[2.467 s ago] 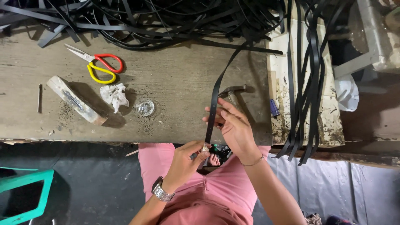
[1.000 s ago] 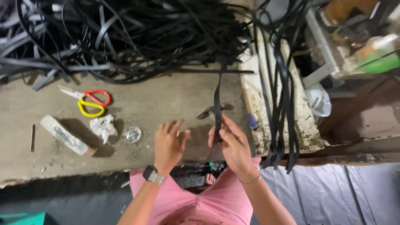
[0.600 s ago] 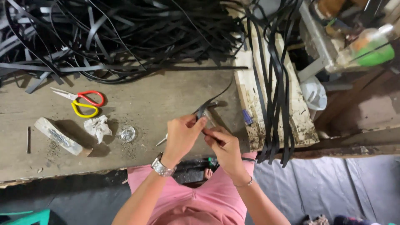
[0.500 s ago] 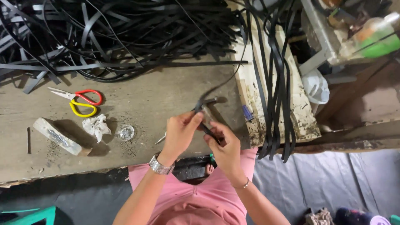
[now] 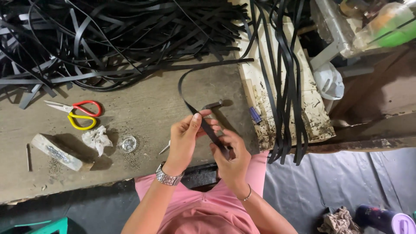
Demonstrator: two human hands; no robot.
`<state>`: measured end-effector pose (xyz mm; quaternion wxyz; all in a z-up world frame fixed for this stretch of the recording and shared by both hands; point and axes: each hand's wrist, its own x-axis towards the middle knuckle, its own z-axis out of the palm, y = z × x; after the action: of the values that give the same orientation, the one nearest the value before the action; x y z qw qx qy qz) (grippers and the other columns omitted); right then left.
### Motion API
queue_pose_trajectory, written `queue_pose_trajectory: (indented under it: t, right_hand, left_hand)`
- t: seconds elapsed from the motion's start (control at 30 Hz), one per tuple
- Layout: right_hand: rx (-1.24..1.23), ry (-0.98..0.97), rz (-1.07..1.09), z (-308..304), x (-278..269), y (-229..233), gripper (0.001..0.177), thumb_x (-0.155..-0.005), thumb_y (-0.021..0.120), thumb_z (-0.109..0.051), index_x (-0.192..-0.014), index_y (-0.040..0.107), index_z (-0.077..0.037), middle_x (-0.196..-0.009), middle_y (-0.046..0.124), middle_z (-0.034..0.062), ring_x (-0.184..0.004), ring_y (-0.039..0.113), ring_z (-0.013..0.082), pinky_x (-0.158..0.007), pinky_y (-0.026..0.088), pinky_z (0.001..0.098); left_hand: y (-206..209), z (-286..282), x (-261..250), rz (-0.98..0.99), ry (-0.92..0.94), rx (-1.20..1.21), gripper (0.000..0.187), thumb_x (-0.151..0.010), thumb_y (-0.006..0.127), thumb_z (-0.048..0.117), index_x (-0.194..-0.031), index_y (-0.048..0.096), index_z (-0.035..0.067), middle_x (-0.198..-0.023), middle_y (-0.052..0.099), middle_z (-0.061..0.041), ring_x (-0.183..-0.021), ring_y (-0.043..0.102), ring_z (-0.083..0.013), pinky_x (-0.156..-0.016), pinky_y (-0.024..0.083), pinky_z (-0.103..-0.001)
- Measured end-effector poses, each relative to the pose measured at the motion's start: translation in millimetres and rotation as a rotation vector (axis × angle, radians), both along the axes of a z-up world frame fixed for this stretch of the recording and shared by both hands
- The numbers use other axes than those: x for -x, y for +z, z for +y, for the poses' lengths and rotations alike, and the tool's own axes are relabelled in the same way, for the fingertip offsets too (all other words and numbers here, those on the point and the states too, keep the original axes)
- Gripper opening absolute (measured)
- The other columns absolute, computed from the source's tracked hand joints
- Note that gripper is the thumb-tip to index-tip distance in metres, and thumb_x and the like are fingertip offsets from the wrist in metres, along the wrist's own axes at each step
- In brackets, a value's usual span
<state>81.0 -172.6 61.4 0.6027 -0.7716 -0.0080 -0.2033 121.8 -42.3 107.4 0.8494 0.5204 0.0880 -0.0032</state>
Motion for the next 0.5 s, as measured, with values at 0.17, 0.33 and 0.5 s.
queue_pose_trajectory:
  t: [0.17,0.33,0.5]
  right_hand:
    - [0.225,0.093,0.087,-28,-8,-17,0.018,-0.096,0.067,-0.021,-0.110,0.076,-0.012,-0.067,0.072,0.0036,-0.063,0.072,0.0183,-0.066,0.057,0.0335]
    - [0.257,0.346,0.307,-91,-27,-28,0.026,-0.104,0.052,-0.023,-0.109,0.070,-0.006,-0.061,0.070,0.0080,-0.058,0.067,0.0215,-0.066,0.057,0.0378]
    - [0.151,0.725,0.505,-109,-39,-2,0.018,-0.103,0.050,-0.011,-0.109,0.064,-0.001,-0.081,0.071,0.0070,-0.074,0.070,0.0159,-0.072,0.061,0.0287]
  left_hand:
    - [-24,6,-21,-0.029,0.112,0.097,0.026,-0.102,0.063,0.016,-0.116,0.070,-0.005,-0.092,0.073,-0.016,-0.081,0.074,-0.0214,-0.077,0.065,-0.034]
    - [-17,32,-41,-0.035,0.247,0.091,0.008,-0.102,0.061,0.005,-0.104,0.065,-0.002,-0.075,0.064,-0.010,-0.067,0.068,-0.0190,-0.074,0.065,-0.039]
    - [-16,11,-30,0.271,-0.329,-0.742,0.070,-0.104,0.041,0.055,-0.056,0.066,0.011,-0.057,0.068,-0.003,-0.052,0.064,-0.0151,-0.072,0.052,-0.030]
